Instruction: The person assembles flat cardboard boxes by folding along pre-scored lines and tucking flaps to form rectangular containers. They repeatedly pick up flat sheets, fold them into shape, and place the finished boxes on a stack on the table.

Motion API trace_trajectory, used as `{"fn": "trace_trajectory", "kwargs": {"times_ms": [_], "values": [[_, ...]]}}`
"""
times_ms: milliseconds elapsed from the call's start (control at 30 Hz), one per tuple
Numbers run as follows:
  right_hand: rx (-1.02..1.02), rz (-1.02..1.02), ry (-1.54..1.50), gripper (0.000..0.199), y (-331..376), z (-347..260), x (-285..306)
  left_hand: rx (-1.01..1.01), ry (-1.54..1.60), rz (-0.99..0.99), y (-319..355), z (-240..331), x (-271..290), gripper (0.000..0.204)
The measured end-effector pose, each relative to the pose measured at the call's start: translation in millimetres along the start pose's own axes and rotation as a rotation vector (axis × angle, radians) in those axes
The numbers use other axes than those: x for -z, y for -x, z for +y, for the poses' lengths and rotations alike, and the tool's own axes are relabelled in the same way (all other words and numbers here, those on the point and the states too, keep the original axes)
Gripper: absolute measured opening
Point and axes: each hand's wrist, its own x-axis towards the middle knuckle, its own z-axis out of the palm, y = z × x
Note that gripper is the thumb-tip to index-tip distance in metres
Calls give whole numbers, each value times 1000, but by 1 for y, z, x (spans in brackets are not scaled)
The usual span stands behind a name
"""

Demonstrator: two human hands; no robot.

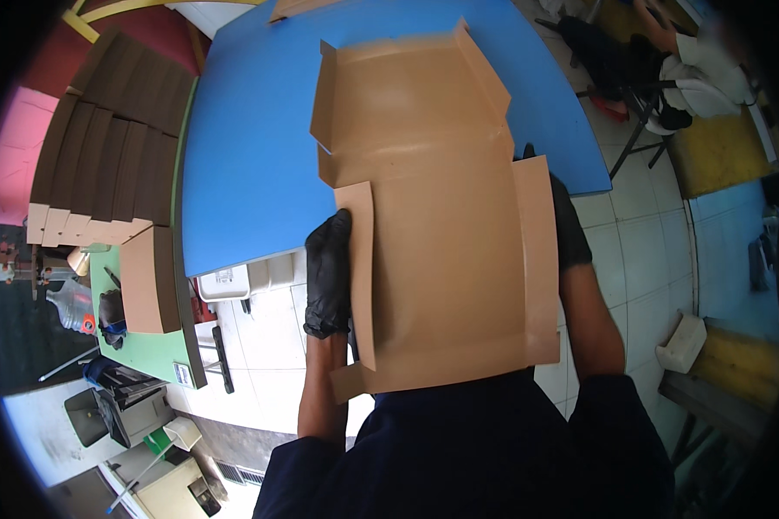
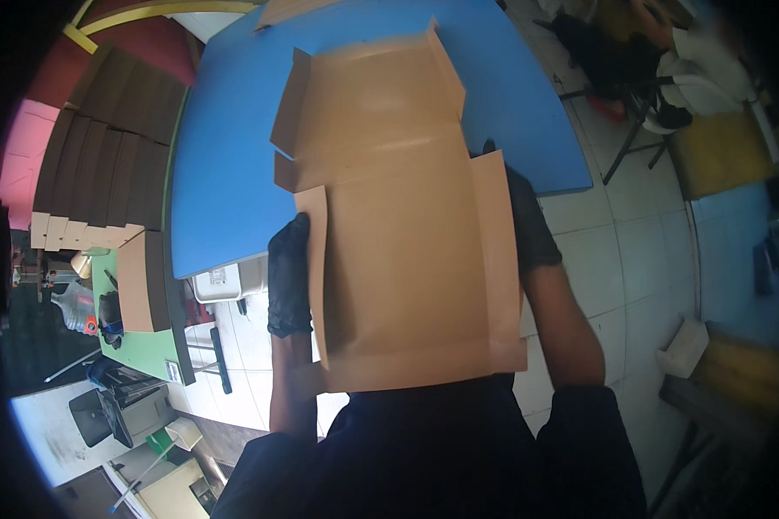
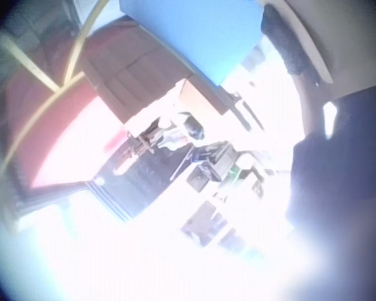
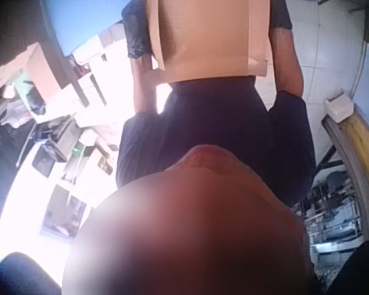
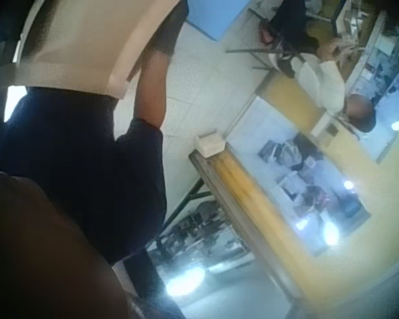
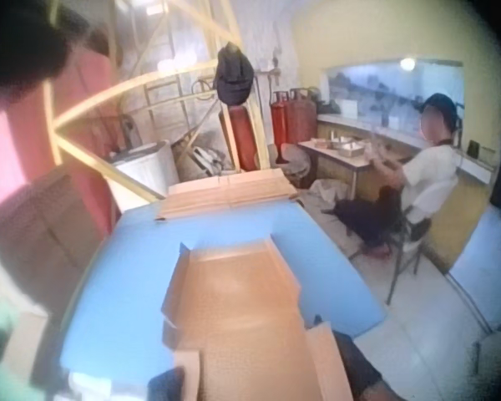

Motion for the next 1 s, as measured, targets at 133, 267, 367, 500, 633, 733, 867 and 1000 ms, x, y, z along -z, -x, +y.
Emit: {"fn": "trace_trajectory", "kwargs": {"times_ms": [133, 267, 367, 500, 633, 733, 867, 1000], "values": [[196, -32, 428, 45, 46, 14, -6, 84, 47, 25, 7, -2, 1, 34], [-108, 68, -24, 34, 45, 19, -18, -3, -68, 23, 16, -9, -1, 35], [-131, 82, -69, 28, 33, 14, -18, 86, -29, -42, 23, -10, 5, 34], [-169, 132, 101, 29, 36, 7, -18, 51, 10, -103, 37, -12, 11, 33], [-232, 111, 53, 29, 57, 1, -26, 87, -88, 78, 36, -14, 12, 36], [-238, 51, -22, 29, 62, -6, -29, 37, -126, -2, 33, -18, 12, 38], [-253, 101, -84, 30, 50, -10, -25, 36, -381, -188, 41, -19, 22, 40], [-251, -5, 119, 32, 55, 1, -18, 93, -271, -69, 48, -21, 33, 31]]}}
